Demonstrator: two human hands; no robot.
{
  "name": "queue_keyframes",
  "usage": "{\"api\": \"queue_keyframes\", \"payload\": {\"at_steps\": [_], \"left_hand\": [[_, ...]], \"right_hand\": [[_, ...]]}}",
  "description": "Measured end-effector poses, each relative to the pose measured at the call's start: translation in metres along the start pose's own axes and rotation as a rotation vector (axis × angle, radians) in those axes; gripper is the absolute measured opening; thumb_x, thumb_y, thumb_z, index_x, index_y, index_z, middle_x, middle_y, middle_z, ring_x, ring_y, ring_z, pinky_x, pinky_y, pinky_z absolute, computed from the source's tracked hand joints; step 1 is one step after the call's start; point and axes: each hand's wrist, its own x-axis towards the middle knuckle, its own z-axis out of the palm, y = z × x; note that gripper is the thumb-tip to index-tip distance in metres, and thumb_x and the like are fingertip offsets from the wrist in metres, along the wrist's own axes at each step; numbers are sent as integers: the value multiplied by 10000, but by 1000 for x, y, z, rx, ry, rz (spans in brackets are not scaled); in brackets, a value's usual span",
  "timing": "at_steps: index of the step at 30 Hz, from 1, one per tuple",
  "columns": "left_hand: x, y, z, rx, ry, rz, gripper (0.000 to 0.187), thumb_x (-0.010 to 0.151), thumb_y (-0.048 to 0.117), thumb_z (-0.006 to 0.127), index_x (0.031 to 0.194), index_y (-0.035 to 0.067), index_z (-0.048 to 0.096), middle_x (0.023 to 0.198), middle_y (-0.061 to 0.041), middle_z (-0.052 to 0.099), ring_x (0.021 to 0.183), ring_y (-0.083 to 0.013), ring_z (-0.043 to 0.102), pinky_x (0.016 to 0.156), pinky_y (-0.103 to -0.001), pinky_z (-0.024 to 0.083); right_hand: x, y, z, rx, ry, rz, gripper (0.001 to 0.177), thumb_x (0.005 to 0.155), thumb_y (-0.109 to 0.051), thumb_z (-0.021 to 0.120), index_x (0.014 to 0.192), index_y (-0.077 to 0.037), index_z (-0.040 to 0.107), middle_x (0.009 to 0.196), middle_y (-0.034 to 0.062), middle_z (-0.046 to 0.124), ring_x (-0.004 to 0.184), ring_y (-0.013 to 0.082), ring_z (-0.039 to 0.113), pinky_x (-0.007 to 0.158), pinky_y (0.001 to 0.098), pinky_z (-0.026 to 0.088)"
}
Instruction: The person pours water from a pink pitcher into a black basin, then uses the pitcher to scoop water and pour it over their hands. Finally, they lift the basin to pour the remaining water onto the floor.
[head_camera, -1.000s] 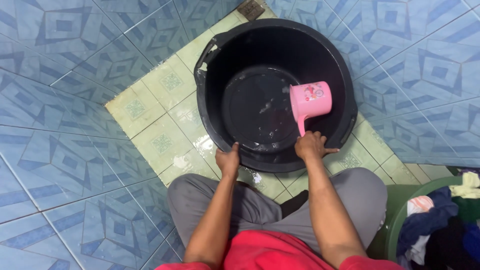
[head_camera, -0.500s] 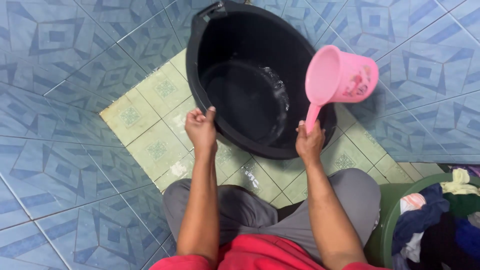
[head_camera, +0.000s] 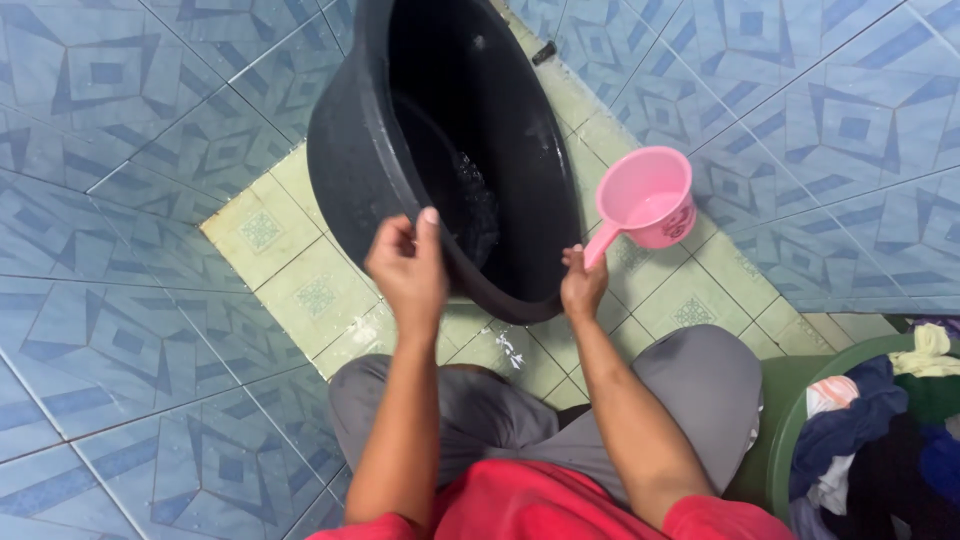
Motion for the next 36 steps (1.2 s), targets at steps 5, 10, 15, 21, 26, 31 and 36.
{"api": "queue_keyframes", "payload": {"at_steps": [5,10,15,21,26,31,36], "left_hand": [[-40,10,27,280,51,488,327,942,64,692,1185,-51,506,914,-169,637,794,-256,675,706,-347,546],[-26,4,36,154,56,355,204,971,12,642,1118,-35,509,778,-107,638,630,-208,660,587,-322,520],[-22,4,35,102,62,337,210,970,13,631,1122,-36,495,725,-79,623,585,-184,637,550,-314,498],[-46,17,55,168,5,441,242,955,62,692,1143,-11,559,799,-139,667,660,-247,700,602,-350,553],[-46,27,57,239,-60,516,273,938,64,692,1152,-32,553,779,-147,653,628,-288,686,578,-378,542],[-38,27,55,313,-55,565,302,957,81,706,1180,-50,549,814,-161,657,654,-311,698,586,-384,551],[-27,29,47,310,-66,550,362,965,84,693,1261,-66,547,1016,-223,691,825,-349,737,714,-398,592]], "right_hand": [[-18,-5,8,-153,-99,139,309,997,-246,625,1158,18,626,968,113,771,760,253,703,703,374,543],[-28,-7,10,-294,-31,-20,330,999,-283,654,1124,23,663,929,199,735,880,360,705,838,461,521],[-33,-4,11,-278,56,11,371,991,-298,657,1164,29,640,1053,205,679,957,381,643,849,481,479],[-37,3,28,351,-122,156,228,1094,-202,603,1167,14,585,956,77,594,835,161,563,725,364,485],[-46,7,47,444,-345,119,217,1035,-216,618,1163,-42,604,1001,51,698,861,149,689,726,342,566],[-69,-84,52,161,-447,183,353,1095,-350,490,1121,-47,668,965,54,730,861,156,715,727,311,547],[-67,-64,60,416,-561,98,324,1024,-329,590,1186,-49,616,1041,54,700,916,164,684,745,320,559]]}}
